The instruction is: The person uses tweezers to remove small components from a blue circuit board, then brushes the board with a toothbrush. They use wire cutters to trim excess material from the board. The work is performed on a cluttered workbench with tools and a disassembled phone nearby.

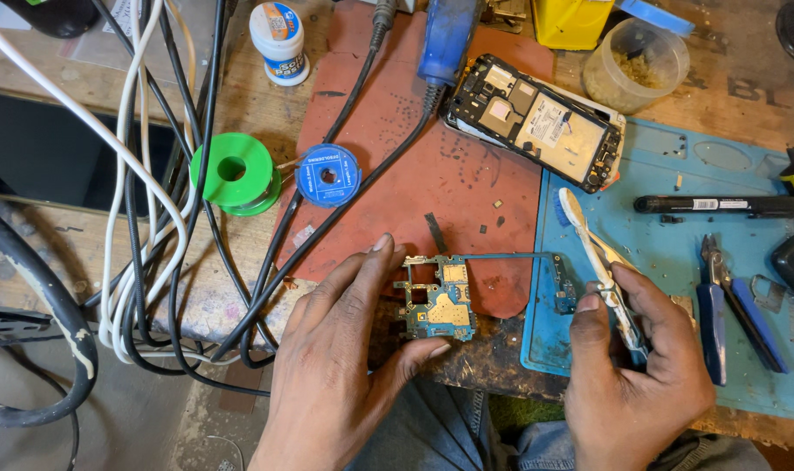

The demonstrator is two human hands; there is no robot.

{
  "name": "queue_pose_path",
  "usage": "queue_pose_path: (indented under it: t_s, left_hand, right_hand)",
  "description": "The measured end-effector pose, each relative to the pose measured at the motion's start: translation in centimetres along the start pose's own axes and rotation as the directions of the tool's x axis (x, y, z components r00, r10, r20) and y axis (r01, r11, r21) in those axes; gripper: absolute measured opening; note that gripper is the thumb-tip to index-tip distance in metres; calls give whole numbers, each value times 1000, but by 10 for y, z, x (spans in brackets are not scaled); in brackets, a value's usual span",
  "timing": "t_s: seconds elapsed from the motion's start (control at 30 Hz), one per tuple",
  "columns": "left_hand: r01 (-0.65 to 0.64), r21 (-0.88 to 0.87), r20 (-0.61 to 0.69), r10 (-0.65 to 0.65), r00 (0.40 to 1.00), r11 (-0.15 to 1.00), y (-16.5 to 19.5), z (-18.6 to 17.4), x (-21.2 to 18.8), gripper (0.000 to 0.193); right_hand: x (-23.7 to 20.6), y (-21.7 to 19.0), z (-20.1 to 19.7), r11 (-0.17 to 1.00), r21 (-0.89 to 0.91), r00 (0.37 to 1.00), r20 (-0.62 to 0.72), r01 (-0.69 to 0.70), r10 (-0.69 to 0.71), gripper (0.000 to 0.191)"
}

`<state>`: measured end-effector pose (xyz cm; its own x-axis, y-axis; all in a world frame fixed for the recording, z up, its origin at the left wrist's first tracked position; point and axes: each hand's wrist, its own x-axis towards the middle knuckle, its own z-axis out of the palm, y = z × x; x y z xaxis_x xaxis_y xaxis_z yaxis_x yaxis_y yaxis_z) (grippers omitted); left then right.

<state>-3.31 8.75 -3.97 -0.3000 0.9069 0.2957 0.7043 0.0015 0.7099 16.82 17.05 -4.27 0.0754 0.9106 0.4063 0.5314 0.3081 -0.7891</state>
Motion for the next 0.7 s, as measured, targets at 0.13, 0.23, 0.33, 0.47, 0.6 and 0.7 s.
queue_pose_path:
  t_s: [0.13, 0.23, 0.33, 0.47, 0.6, 0.7]
  left_hand:
    - [11, 8, -2, -11, 1000, 1000, 0, 1, 0, 89]
    - [42, 3, 1, -42, 999, 999, 1, 1, 0, 90]
    - [8, -12, -28, -9, 1000, 1000, 2, 0, 1, 89]
    - [15, -25, -61, -16, 998, 1000, 4, 1, 2, 90]
    - [50, -38, -60, -52, 997, 998, 5, 2, 3, 88]
    - [45, -33, -78, -47, 996, 998, 6, 2, 3, 85]
  right_hand:
    - [-1, 0, 1, 1000, 24, 1000, 3, 9, -9, 31]
    - [0, -1, 2, 999, 46, 999, -22, -22, 23, 32]
    - [1, -3, 3, 999, 45, 999, -34, -22, 24, 31]
    - [2, -6, 3, 999, 36, 999, -29, -21, 22, 30]
    - [1, -8, 3, 998, 55, 999, -24, -23, 24, 28]
    - [0, -7, 2, 998, 64, 1000, -13, -13, 14, 27]
